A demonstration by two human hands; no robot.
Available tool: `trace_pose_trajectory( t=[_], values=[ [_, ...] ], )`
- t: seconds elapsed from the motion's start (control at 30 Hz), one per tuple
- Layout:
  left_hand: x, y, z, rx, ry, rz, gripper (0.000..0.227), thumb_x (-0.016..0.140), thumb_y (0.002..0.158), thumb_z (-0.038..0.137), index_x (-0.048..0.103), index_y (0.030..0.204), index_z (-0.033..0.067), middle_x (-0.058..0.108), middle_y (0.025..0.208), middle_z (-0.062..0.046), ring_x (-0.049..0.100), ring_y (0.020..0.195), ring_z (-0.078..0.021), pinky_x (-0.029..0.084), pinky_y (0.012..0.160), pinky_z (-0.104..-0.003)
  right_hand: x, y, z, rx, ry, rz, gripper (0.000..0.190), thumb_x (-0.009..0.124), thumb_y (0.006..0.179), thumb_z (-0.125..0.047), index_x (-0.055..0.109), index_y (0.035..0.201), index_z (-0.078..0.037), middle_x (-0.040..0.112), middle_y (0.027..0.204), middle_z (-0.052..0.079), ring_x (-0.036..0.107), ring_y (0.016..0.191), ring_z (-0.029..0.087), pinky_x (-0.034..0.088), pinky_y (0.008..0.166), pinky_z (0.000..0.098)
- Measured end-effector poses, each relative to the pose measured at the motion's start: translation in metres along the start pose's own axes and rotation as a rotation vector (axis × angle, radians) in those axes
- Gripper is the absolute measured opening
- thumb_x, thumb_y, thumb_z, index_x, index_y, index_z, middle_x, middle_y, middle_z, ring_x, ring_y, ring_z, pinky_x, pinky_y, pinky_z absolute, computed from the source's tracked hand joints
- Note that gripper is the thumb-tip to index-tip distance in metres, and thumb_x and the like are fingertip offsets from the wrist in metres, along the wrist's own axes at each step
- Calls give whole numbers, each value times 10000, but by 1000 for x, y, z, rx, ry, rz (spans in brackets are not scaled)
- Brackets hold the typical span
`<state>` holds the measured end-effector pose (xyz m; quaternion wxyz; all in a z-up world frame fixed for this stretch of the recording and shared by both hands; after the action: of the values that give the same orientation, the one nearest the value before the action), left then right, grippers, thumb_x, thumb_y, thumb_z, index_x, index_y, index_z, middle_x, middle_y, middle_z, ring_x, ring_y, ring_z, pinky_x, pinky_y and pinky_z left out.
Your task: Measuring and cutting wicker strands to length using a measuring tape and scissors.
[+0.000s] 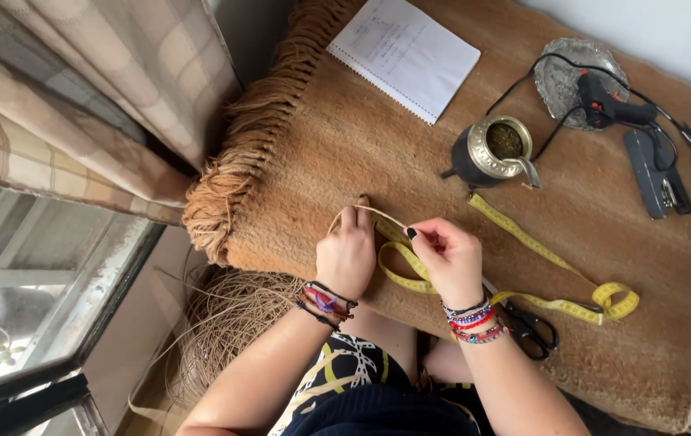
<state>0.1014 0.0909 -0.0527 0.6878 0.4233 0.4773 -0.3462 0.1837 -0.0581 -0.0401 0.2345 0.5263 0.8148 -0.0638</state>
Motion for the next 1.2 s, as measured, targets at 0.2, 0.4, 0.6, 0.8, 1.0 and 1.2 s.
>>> trace_pose_trajectory(
  t=[0.2,0.4,0.6,0.8,1.0,1.2],
  values=[
    [12,10,-15,-37,-551,-69,111,684,916,223,647,995,153,602,962,-32,742,769,-318,634,625,-424,-3,-1,-8,-27,90,23,140,699,882,56,773,980,-11,707,782,127,671,710,121,583,536,279],
    [11,-36,30,-400,-1930,-231,121,755,899,-4,682,971,-68,671,856,-145,761,689,-239,661,576,-310,-28,-22,-46,-163,159,39,124,693,911,46,765,1004,7,669,935,134,715,843,192,606,589,269],
    [-42,-54,62,-655,-2042,-367,184,718,938,55,719,1034,-101,769,883,-177,778,817,-257,672,734,-350,-58,-55,-71,-370,-19,113,135,722,904,14,797,1014,-3,699,928,120,745,745,225,636,609,328],
    [-28,-73,81,-591,-2109,-533,199,724,919,137,727,979,-53,769,862,-217,761,748,-226,657,701,-305,-72,-93,-90,-611,-478,209,142,638,1001,-37,749,1071,19,752,1099,144,761,937,264,592,862,367],
    [-48,-56,74,-467,-1830,-488,157,642,981,80,741,1018,-36,759,795,-158,722,686,-175,627,642,-272,-108,-104,-35,64,-57,-63,248,639,950,-154,768,1143,-65,812,759,35,602,520,61,530,533,222],
    [-37,-31,28,-510,-1730,-302,97,684,970,86,734,896,49,747,737,-104,694,612,-154,601,603,-277,-182,-116,18,345,-68,-186,277,680,898,-50,785,1154,-30,821,723,130,685,521,128,577,473,236]
  ],
)
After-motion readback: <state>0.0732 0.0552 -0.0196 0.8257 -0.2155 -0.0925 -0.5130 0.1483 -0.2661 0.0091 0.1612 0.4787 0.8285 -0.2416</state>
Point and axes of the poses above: each hand's wrist, its own y-axis towards the middle knuckle, its own x-axis out of the palm, z = x × y, the point moved 2 cm from there along y, towards the middle knuckle
